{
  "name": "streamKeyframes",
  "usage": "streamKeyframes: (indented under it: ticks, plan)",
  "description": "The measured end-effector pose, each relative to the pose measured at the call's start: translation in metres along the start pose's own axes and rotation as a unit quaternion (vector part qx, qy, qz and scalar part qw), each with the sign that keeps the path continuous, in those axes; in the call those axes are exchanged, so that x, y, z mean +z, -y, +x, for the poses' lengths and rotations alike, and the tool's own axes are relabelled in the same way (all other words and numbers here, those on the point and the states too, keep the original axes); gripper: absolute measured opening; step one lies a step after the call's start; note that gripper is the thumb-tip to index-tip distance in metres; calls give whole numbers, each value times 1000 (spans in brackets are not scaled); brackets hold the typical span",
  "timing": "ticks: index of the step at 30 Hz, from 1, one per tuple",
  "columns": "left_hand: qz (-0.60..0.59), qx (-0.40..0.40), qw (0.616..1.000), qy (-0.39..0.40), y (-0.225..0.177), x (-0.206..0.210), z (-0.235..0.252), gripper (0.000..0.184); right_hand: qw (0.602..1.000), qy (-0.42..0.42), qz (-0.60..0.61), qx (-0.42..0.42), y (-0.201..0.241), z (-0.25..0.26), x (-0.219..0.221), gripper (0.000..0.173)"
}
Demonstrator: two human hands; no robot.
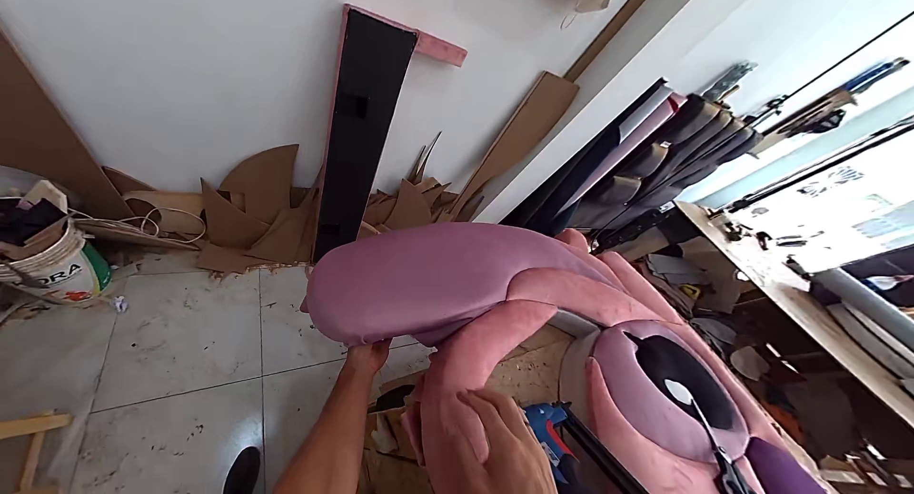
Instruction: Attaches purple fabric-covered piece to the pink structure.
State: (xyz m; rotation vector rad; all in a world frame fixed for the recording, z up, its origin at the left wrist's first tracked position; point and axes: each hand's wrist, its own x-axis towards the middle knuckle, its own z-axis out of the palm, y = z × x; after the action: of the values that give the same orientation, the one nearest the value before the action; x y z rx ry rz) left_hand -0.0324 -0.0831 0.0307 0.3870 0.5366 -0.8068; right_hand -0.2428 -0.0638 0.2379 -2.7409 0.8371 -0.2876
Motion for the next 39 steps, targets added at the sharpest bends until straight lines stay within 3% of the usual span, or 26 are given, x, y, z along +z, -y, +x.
streamKeyframes:
  ticks: [2,4,6,10,13,15,18,20,22,24,26,29,32,34,37,39]
  plan:
    - [8,18,998,-53,-5,-9,-14,43,999,-15,-8,-40,4,39,13,42]
    - [5,-17,992,-129,-13,-16,-42,57,997,-15,-11,-76,5,85,27,41]
    - [-21,-54,988,-142,-21,-19,-72,66,996,14,-9,-92,9,130,36,42]
    - [-8,-141,987,-76,-49,-10,-93,80,996,-9,-3,-86,14,200,75,53]
    - [81,-192,978,-17,-65,3,-82,70,998,-36,-40,-22,19,217,100,66]
    - [102,-172,980,-26,-67,4,-72,51,995,-64,-81,-14,19,217,111,70]
    - [39,-77,992,-87,-82,-13,-53,23,992,-78,-94,-14,19,217,114,71]
    - [14,-2,993,-121,-97,-32,-38,31,991,-87,-97,-13,18,217,115,71]
    - [140,51,979,-136,-98,-51,-45,32,990,-99,-100,-11,17,217,117,70]
    - [367,108,919,-96,-81,-66,-68,23,990,-103,-98,-13,18,218,119,71]
    - [515,135,845,-53,-54,-68,-88,35,990,-103,-98,-11,19,218,119,70]
    - [548,192,813,-37,-24,-49,-89,58,990,-100,-98,-14,19,216,119,71]
    - [576,277,769,-16,-11,-37,-67,38,990,-101,-96,-14,19,216,118,72]
    - [641,341,688,4,-10,-46,-53,31,991,-97,-96,-14,20,216,117,72]
    - [720,466,514,22,-23,-59,-30,22,990,-97,-97,-14,20,216,117,72]
    - [734,513,445,34,-25,-66,-17,21,990,-98,-99,-11,19,216,118,71]
